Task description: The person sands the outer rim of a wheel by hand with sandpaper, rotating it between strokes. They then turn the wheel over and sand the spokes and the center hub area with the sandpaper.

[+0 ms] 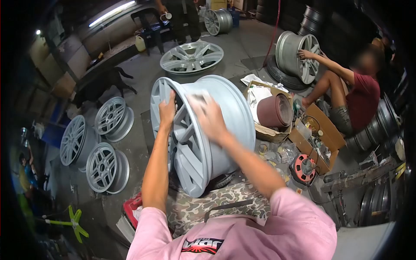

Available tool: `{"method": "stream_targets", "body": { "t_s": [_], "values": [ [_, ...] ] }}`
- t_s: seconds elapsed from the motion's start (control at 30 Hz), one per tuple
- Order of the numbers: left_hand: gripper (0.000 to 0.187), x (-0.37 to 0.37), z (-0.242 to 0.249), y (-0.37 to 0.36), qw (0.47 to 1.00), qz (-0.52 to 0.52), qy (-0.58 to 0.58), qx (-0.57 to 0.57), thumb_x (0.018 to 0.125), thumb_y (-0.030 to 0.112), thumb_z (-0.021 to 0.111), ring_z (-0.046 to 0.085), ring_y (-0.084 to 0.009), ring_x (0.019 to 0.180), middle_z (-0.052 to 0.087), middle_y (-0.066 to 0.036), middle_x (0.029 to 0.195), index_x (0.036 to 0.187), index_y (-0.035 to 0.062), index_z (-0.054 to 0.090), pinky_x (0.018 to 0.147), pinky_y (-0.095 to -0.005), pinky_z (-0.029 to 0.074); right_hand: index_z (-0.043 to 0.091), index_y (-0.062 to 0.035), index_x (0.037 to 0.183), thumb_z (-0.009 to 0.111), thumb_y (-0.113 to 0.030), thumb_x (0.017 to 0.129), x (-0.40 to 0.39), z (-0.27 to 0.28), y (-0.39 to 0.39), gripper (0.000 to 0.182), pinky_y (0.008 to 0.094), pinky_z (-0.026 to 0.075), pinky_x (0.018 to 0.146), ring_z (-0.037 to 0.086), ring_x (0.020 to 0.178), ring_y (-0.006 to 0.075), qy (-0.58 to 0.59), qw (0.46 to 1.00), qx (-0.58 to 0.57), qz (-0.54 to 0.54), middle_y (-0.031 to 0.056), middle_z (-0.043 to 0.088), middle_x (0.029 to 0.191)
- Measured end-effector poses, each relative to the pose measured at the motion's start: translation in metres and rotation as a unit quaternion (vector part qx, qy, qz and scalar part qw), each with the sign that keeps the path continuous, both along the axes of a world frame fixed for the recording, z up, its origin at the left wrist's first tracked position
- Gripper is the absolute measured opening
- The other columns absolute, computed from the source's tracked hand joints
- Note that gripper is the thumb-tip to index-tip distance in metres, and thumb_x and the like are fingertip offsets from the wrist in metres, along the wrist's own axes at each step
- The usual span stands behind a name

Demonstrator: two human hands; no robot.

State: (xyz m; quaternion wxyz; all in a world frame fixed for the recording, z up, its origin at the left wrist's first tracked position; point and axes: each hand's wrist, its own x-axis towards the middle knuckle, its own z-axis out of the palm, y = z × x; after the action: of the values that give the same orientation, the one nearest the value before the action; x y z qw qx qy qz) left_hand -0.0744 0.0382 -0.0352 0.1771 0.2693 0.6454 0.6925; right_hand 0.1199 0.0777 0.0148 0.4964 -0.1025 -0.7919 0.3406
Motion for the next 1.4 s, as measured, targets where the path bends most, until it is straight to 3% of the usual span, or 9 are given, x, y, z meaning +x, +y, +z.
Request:
{"method": "stream_targets", "body": {
  "t_s": [0.17,0.3,0.5,0.63,0.7,0.8,1.0,1.1,1.4],
  "values": [
    [0.051,-0.005,-0.003,0.0,0.999,-0.002,0.035,-0.01,0.101,0.054,0.064,0.043,-0.0055,0.057,0.051,0.006,0.063,0.075,0.01,0.063,0.053,-0.0272,0.032,0.073,0.0034,0.107,0.057,-0.028,0.104,-0.096,0.024,0.105,0.035,0.0403,0.052,0.083,0.069,0.096,0.034,-0.331,0.94,-0.041,0.065,0.0233,0.07,0.101],
    [0.052,-0.002,-0.005,-0.002,1.0,-0.004,0.027,0.009,0.101,0.055,0.063,0.042,-0.005,0.052,0.049,0.007,0.061,0.072,0.0117,0.06,0.049,-0.0265,0.03,0.065,0.0011,0.13,0.058,-0.025,0.102,-0.002,-0.019,0.032,0.039,0.0484,0.05,0.091,0.064,0.107,0.0435,-0.065,0.996,0.051,-0.025,0.0237,0.067,0.119],
    [0.049,0.005,0.003,-0.005,1.0,-0.02,-0.004,-0.009,0.102,0.053,0.062,0.04,-0.0034,0.05,0.045,0.008,0.061,0.074,0.0128,0.058,0.047,-0.0248,0.028,0.067,-0.0126,0.135,0.068,-0.013,0.095,0.164,-0.133,-0.06,0.04,0.0538,0.036,0.12,0.054,0.139,0.0317,-0.156,0.971,0.171,-0.061,0.0119,0.064,0.14],
    [0.048,0.003,0.006,-0.001,1.0,0.002,0.0,-0.015,0.103,0.051,0.061,0.039,-0.0035,0.052,0.045,0.008,0.062,0.074,0.0123,0.057,0.048,-0.0255,0.029,0.067,-0.0094,0.134,0.062,-0.021,0.099,0.094,-0.061,0.043,0.037,0.0514,0.045,0.107,0.062,0.121,0.0387,-0.203,0.945,0.208,-0.15,0.0171,0.066,0.133],
    [0.049,0.002,0.003,-0.002,1.0,-0.019,0.004,-0.004,0.103,0.051,0.062,0.041,-0.0043,0.053,0.046,0.007,0.062,0.074,0.0118,0.057,0.05,-0.0263,0.031,0.069,-0.0007,0.112,0.055,-0.031,0.103,0.031,-0.032,0.113,0.034,0.0545,0.046,0.082,0.064,0.094,0.0416,-0.231,0.957,0.152,-0.089,0.0252,0.067,0.102],
    [0.05,-0.005,-0.001,-0.001,0.999,-0.004,0.034,-0.015,0.102,0.052,0.063,0.043,-0.0049,0.054,0.047,0.007,0.061,0.074,0.0114,0.058,0.051,-0.0266,0.032,0.069,0.0011,0.104,0.055,-0.039,0.102,-0.062,-0.029,0.17,0.043,0.0503,0.051,0.08,0.067,0.087,0.0424,-0.278,0.954,0.109,0.023,0.023,0.071,0.092],
    [0.052,0.0,0.001,-0.004,1.0,-0.008,0.011,-0.009,0.1,0.056,0.064,0.044,-0.0052,0.052,0.049,0.006,0.06,0.076,0.0099,0.06,0.05,-0.0262,0.033,0.064,-0.0053,0.138,0.05,-0.021,0.106,0.059,-0.033,0.004,0.038,0.0523,0.034,0.118,0.051,0.138,0.0365,-0.137,0.983,0.092,-0.077,0.0161,0.056,0.147],
    [0.053,0.0,-0.002,0.0,1.0,-0.002,-0.005,-0.012,0.1,0.056,0.065,0.042,-0.0049,0.05,0.048,0.006,0.059,0.076,0.0095,0.061,0.048,-0.0266,0.031,0.063,-0.0084,0.141,0.055,-0.015,0.103,0.144,-0.122,-0.052,0.04,0.0539,0.027,0.122,0.048,0.144,0.0315,-0.15,0.971,0.084,-0.166,0.0125,0.058,0.146],
    [0.054,-0.001,0.004,-0.003,0.999,-0.001,0.046,-0.018,0.101,0.056,0.063,0.043,-0.0069,0.053,0.05,0.004,0.06,0.07,0.0108,0.06,0.051,-0.0282,0.032,0.068,-0.0106,0.133,0.051,-0.029,0.105,0.021,-0.024,0.169,0.037,0.0551,0.033,0.118,0.053,0.134,0.0382,-0.296,0.917,0.242,-0.116,0.015,0.068,0.13]
  ]
}}
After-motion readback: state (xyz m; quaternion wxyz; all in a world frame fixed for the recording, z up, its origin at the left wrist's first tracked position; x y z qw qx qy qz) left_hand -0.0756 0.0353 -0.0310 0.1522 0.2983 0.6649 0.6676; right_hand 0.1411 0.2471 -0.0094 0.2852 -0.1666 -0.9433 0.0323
